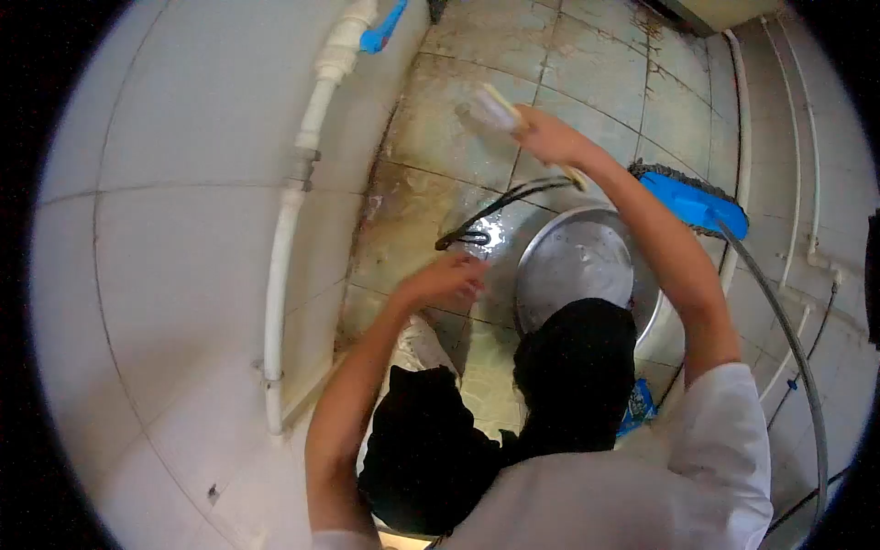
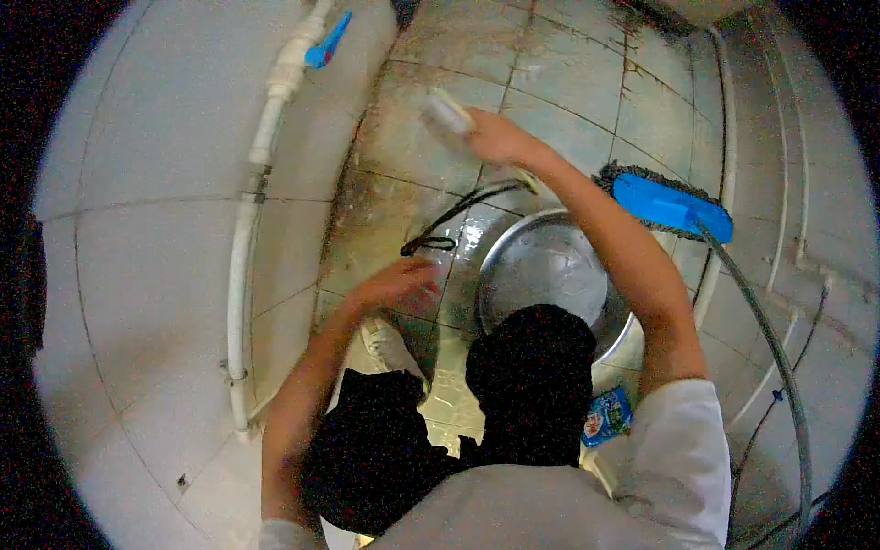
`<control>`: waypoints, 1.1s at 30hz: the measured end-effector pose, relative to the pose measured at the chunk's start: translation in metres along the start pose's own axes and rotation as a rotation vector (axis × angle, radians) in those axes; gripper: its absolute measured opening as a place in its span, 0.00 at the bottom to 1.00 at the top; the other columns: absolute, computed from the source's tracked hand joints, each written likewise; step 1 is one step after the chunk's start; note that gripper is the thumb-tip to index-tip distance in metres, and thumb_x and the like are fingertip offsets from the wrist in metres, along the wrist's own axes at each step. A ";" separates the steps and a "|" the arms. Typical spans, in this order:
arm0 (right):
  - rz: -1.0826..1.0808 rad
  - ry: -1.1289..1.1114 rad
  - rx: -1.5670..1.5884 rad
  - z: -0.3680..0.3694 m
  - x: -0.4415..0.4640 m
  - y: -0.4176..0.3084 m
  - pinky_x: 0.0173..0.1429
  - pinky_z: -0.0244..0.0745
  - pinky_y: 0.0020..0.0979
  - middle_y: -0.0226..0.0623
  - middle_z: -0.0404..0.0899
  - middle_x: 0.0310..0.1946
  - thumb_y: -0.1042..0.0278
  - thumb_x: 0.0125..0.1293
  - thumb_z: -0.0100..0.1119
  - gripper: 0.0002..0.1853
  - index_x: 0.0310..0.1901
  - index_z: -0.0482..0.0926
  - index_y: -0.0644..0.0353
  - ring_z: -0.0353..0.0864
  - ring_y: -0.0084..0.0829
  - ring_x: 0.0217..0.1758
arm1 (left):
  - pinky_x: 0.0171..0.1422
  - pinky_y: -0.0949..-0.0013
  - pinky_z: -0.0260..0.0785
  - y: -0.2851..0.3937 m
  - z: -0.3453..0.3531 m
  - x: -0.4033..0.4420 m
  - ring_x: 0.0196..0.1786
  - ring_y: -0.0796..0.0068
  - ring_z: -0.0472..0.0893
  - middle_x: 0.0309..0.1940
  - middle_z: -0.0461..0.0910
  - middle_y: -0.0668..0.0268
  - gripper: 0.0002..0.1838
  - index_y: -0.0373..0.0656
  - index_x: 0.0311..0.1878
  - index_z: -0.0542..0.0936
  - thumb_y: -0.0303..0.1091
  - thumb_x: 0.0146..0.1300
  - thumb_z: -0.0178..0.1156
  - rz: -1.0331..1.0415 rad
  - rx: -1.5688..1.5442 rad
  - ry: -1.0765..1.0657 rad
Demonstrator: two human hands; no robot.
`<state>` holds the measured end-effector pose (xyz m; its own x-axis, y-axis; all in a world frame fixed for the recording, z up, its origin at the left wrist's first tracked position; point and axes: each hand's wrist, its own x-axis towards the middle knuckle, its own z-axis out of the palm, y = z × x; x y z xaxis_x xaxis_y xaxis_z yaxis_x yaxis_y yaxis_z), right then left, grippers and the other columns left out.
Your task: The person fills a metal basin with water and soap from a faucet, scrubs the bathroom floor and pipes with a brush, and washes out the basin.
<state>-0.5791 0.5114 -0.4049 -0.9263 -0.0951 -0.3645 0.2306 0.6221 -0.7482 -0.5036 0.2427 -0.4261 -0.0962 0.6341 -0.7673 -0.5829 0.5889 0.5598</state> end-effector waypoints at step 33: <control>-0.045 -0.077 1.592 0.092 0.004 -0.128 0.54 0.72 0.39 0.50 0.72 0.45 0.74 0.62 0.47 0.13 0.47 0.67 0.71 0.73 0.41 0.50 | 0.39 0.68 0.72 -0.054 -0.010 -0.011 0.39 0.71 0.77 0.35 0.78 0.59 0.13 0.38 0.43 0.74 0.38 0.61 0.52 0.126 -0.078 0.508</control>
<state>-0.5846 0.3605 -0.3613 -0.9354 -0.1579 -0.3162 0.3123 -0.7882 -0.5303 -0.4788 0.1988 -0.4505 -0.5366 0.3634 -0.7616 -0.5980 0.4730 0.6471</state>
